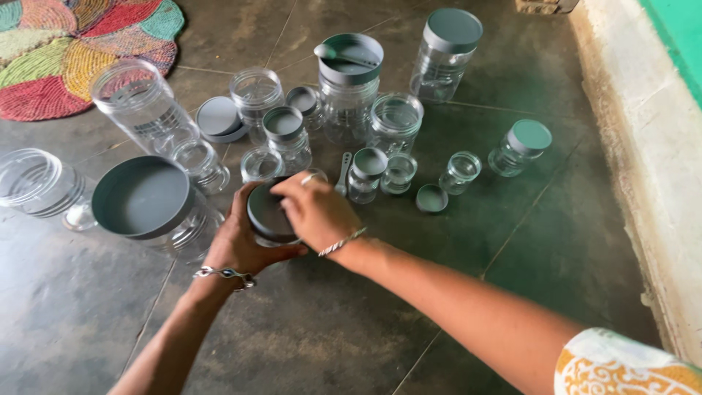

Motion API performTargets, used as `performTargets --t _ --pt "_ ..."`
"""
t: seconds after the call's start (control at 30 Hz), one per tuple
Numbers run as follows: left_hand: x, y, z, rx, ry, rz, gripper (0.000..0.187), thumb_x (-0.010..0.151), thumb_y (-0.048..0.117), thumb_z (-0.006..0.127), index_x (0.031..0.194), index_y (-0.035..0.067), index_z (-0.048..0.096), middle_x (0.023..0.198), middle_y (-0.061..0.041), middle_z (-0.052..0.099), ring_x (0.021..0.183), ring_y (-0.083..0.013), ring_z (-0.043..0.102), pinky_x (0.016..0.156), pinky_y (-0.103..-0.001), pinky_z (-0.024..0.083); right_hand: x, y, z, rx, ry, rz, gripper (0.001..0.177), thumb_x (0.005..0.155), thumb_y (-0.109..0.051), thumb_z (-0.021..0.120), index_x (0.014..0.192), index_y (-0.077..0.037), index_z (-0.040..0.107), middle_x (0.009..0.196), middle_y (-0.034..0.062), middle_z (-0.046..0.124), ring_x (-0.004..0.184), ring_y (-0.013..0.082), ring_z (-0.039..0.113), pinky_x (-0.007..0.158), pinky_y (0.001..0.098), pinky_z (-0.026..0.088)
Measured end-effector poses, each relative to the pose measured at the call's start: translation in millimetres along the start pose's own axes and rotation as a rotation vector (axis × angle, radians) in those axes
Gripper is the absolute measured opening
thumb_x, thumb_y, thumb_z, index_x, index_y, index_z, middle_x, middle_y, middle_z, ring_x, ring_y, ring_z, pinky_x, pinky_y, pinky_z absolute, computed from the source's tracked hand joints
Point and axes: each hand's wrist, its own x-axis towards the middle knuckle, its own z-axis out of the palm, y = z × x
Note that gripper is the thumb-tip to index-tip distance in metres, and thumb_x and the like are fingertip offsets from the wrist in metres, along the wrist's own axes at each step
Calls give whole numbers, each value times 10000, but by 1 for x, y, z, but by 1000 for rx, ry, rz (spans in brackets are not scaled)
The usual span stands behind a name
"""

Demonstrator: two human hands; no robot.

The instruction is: The person wipes the exterior of multiple clear plastic containers with gray lids using a dark cloth. They handle each container one at a time, rotating it to wipe different sides, then place it back on the floor among other containers.

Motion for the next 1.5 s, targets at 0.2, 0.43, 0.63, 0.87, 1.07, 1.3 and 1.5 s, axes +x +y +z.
performTargets --t 0.2,0.43,0.63,0.87,1.07,1.3,1.5 --pt "-17 5 14 45 80 -111 1212 462 304 1011 1460 81 359 1305 -210 635 1171 -364 671 915 -442 569 -9 -4 21 27 105 194 535 912 -450 737 1046 27 532 1031 234 615 942 371 638 842 471 529" --pt "-20 -1 15 176 74 -126 1245 511 307 1020 1513 65 321 1366 -207 597 1192 -379 635 928 -456 535 0 -28 32 -130 -107 390 1033 754 -740 675 1303 84 379 1108 318 611 989 431 646 871 514 529" --pt "-6 -9 8 121 -119 -49 1272 486 351 1023 1511 86 317 1378 -167 595 1224 -338 629 1000 -408 530 -3 -15 17 -305 -163 162 867 944 -668 579 1415 34 386 1166 375 571 1110 506 573 924 600 502" --pt "23 -3 6 148 -677 -266 922 794 469 894 1557 239 430 1454 -61 574 1363 -297 465 1166 -445 293 2 9 -4 -357 -186 -471 503 957 -408 603 1335 -115 445 1198 238 557 1157 409 576 1007 587 474" --pt "3 -25 6 -94 -402 222 1083 721 254 1009 1579 97 367 1536 -162 581 1480 -357 509 1257 -488 298 8 5 -13 1 -189 -513 347 941 -330 650 1191 -111 551 1172 131 593 1160 314 609 1016 493 498" --pt "-7 12 9 116 -133 -146 1265 465 310 1000 1502 89 309 1415 -206 519 1306 -366 536 1073 -471 479 6 18 -2 5 -192 293 837 842 -761 635 1271 -53 511 1103 165 675 997 298 722 849 387 601" --pt "-9 39 7 431 -43 20 1295 434 341 1035 1490 60 341 1444 -189 504 1301 -418 497 1059 -518 424 7 29 0 76 -455 526 1198 768 -896 547 1428 83 346 1233 273 658 1181 342 683 1004 382 549"
